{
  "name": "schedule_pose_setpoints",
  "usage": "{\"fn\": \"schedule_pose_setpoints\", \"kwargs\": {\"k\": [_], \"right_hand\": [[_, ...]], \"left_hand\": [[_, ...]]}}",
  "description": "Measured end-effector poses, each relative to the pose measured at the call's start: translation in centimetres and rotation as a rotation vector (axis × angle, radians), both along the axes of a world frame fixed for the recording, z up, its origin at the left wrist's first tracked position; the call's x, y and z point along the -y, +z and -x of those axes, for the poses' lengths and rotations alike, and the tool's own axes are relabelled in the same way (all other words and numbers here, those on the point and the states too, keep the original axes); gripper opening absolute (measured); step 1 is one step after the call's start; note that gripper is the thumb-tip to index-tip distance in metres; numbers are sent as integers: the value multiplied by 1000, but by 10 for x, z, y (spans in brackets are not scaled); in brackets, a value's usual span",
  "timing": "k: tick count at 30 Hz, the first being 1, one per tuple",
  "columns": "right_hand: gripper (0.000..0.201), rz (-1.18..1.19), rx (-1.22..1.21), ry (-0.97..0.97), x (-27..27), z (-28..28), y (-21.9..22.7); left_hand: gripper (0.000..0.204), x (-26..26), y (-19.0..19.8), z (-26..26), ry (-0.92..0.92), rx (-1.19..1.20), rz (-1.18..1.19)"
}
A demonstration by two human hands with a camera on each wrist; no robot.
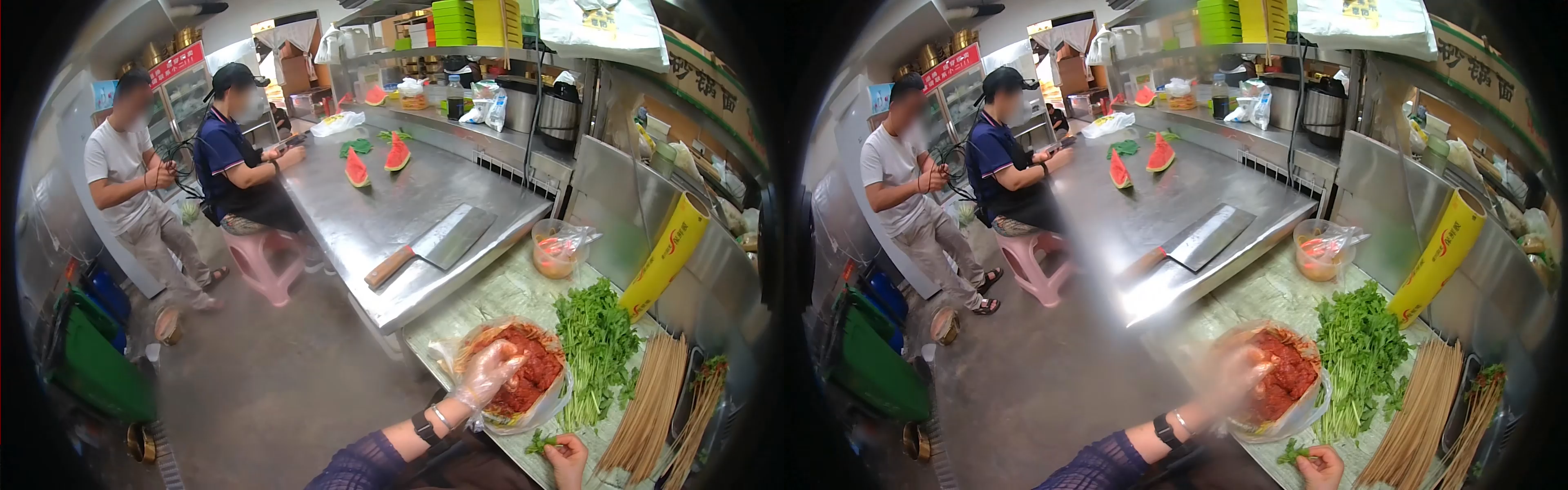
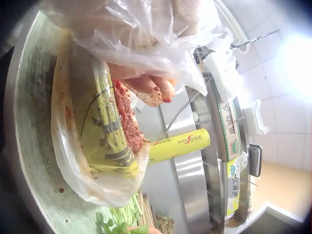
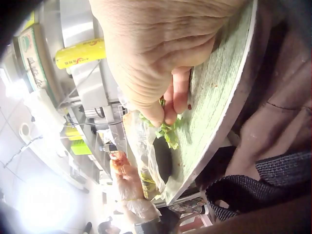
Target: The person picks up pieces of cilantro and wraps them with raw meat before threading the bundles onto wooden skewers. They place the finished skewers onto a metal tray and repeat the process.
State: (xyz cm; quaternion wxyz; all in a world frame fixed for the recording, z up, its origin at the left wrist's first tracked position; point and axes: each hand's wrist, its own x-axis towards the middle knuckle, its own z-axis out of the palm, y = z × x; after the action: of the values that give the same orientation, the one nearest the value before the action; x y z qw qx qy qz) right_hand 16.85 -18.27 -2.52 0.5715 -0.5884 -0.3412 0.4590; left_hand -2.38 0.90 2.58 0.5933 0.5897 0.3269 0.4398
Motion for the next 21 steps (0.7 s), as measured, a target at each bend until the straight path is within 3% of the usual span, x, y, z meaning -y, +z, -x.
{"fn": "schedule_pose_setpoints", "kwargs": {"k": [1,3,5,9,10,12,14,17,21], "right_hand": [[12,-5,-12,0,0,0,-1],[12,-1,-21,-3,0,-1,-4],[12,14,-17,-1,1,-4,-9],[11,30,-17,1,1,-4,-10],[11,21,-25,5,2,-4,-9],[12,1,-42,9,2,-4,-8],[12,-12,-52,14,3,-4,-7],[14,-27,42,-28,0,-4,-9],[17,13,44,-28,2,-16,-32]], "left_hand": [[19,-3,-11,-1,-34,47,22],[19,-15,-55,-9,5,-77,-291],[20,-22,-69,-17,26,-72,-431],[22,-22,-76,-15,-97,25,-168],[21,-27,-88,-16,-103,-119,-254],[18,-23,-74,-16,-105,-61,-204],[15,-10,-46,-15,-90,336,78],[14,-3,-32,-13,-62,370,324],[14,-8,-44,-12,-65,335,73]]}}
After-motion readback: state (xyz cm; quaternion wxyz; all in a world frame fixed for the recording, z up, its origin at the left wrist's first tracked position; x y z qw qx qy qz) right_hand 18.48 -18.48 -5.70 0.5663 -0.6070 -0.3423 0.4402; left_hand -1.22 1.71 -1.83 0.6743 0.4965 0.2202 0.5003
